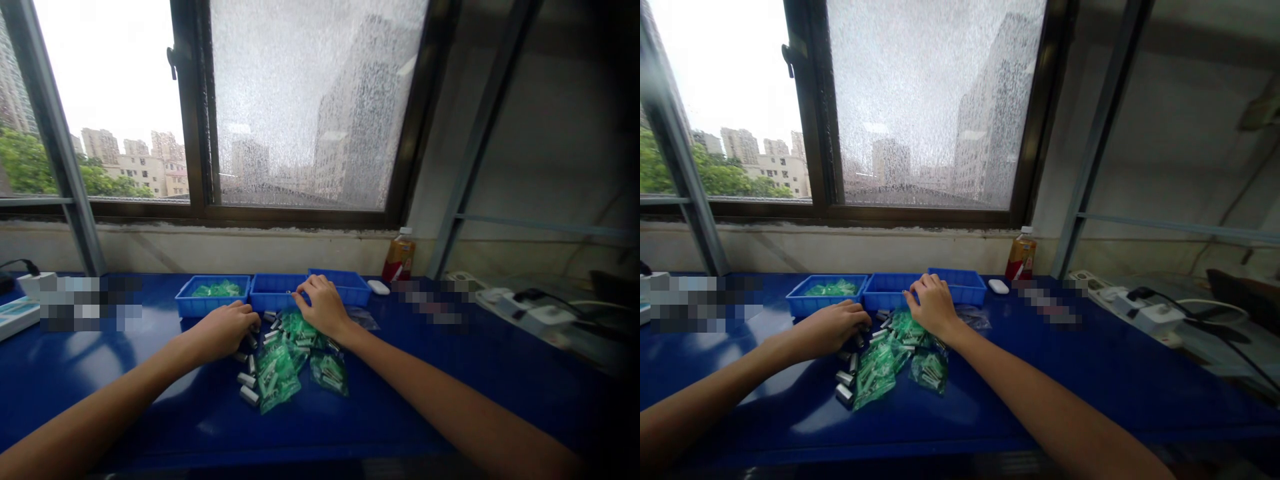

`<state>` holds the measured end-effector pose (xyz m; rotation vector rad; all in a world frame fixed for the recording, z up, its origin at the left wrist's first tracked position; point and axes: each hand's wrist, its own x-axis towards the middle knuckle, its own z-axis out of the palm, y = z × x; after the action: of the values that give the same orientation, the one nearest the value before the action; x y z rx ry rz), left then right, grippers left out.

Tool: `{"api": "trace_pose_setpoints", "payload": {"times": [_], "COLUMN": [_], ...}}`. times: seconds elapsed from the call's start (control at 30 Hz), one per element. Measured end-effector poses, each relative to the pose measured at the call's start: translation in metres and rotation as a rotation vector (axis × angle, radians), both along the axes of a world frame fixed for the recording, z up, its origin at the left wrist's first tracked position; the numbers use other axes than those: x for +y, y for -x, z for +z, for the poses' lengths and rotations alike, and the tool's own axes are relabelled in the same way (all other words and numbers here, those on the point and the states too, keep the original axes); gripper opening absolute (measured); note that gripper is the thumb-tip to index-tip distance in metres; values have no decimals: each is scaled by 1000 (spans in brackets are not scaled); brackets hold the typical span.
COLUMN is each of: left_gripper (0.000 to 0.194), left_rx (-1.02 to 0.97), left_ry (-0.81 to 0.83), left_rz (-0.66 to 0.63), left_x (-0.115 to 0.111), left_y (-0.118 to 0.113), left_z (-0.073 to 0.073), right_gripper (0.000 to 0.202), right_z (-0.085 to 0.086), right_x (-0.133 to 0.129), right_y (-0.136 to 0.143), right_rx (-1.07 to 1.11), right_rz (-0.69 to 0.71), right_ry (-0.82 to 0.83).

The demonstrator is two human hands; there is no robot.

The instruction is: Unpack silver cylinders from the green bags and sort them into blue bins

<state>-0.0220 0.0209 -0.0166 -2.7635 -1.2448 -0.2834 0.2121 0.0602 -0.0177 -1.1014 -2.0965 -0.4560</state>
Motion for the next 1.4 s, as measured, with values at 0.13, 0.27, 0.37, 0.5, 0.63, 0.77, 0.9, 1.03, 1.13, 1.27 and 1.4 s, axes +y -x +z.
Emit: {"api": "trace_pose_setpoints", "payload": {"times": [0.13, 0.27, 0.37, 0.5, 0.63, 0.77, 0.9, 1.03, 1.13, 1.27, 1.4], "left_gripper": [18, 19, 21, 23, 28, 30, 29, 27, 28, 28, 27], "left_rx": [-2, -95, -205, -342, -404, -442, -427, -371, -313, -274, -258], "left_ry": [-7, -17, -75, -146, -142, -138, -132, -124, -71, -50, -46], "left_rz": [29, 0, -27, -90, -114, -105, -103, -61, -17, 30, 56], "left_x": [-3, -2, -5, -13, -19, -20, -23, -27, -28, -25, -24], "left_y": [-1, -3, -6, -17, -26, -27, -25, -26, -26, -24, -23], "left_z": [3, 5, 8, 11, 9, 8, 12, 16, 16, 13, 12], "right_gripper": [15, 14, 15, 21, 17, 18, 15, 16, 17, 21, 24], "right_z": [3, 7, 9, 8, 6, 7, 7, 5, 4, 3, 3], "right_x": [-9, -23, -35, -45, -47, -47, -47, -47, -46, -44, -44], "right_y": [5, 12, 18, 25, 27, 25, 25, 25, 24, 24, 24], "right_rx": [11, -34, -91, -161, -175, -184, -193, -173, -161, -142, -127], "right_rz": [63, 180, 271, 317, 310, 290, 273, 248, 223, 222, 232], "right_ry": [0, -25, -37, -25, -24, -10, -7, -21, -21, -12, 5]}}
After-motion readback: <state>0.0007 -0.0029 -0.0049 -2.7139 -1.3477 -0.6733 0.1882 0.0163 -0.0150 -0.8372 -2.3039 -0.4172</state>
